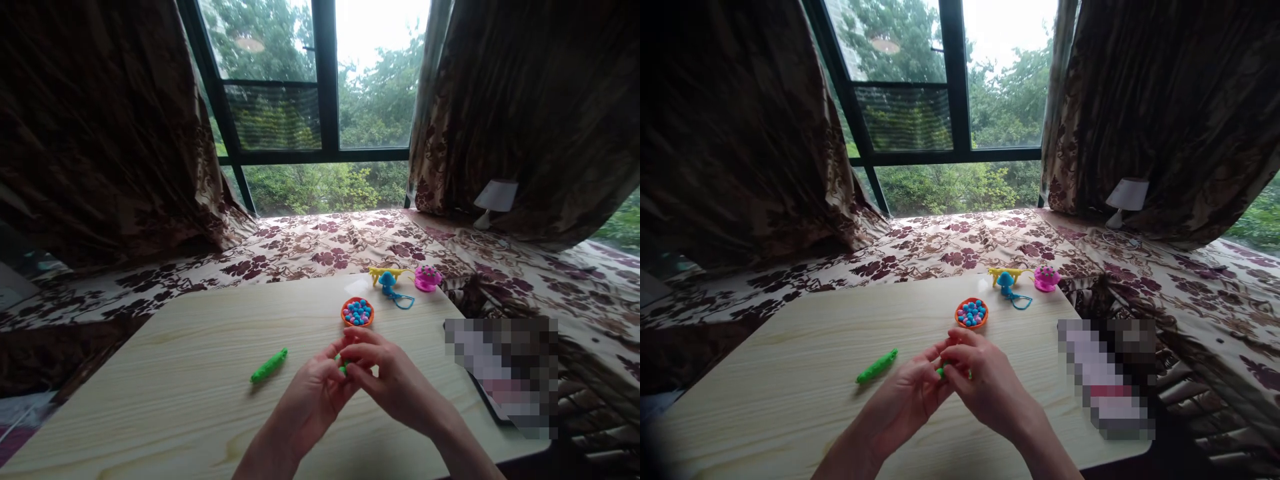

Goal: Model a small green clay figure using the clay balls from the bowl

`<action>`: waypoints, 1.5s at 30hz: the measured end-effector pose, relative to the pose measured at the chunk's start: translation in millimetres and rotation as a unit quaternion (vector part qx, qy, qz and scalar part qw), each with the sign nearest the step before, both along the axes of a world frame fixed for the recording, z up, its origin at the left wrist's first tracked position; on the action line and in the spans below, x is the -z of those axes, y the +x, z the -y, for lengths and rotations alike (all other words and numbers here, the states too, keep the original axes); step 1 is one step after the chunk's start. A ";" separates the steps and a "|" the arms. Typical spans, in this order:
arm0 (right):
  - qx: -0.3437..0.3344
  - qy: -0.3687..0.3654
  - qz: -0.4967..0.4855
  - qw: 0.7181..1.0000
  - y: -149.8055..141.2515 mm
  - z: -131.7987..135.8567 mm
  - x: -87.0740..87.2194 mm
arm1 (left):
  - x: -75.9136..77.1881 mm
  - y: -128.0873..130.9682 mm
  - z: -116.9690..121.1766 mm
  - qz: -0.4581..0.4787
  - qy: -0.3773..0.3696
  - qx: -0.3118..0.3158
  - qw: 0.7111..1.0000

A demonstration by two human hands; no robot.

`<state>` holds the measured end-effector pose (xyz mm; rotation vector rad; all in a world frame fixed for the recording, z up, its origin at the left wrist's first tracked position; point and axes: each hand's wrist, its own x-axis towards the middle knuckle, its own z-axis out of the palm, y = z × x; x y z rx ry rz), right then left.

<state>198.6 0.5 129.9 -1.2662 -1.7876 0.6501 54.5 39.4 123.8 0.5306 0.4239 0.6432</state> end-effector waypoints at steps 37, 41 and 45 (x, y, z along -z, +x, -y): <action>0.238 -0.034 0.059 0.969 65.7 -104.3 49.7 | 51.0 53.5 -136.5 -0.556 0.451 -0.137 0.685; 0.211 -0.080 0.020 0.974 65.9 -110.1 61.2 | 58.3 54.8 -130.5 -0.519 0.413 -0.128 0.738; 0.182 -0.120 -0.040 0.975 64.8 -108.5 63.2 | 55.7 55.1 -120.6 -0.463 0.363 -0.148 0.795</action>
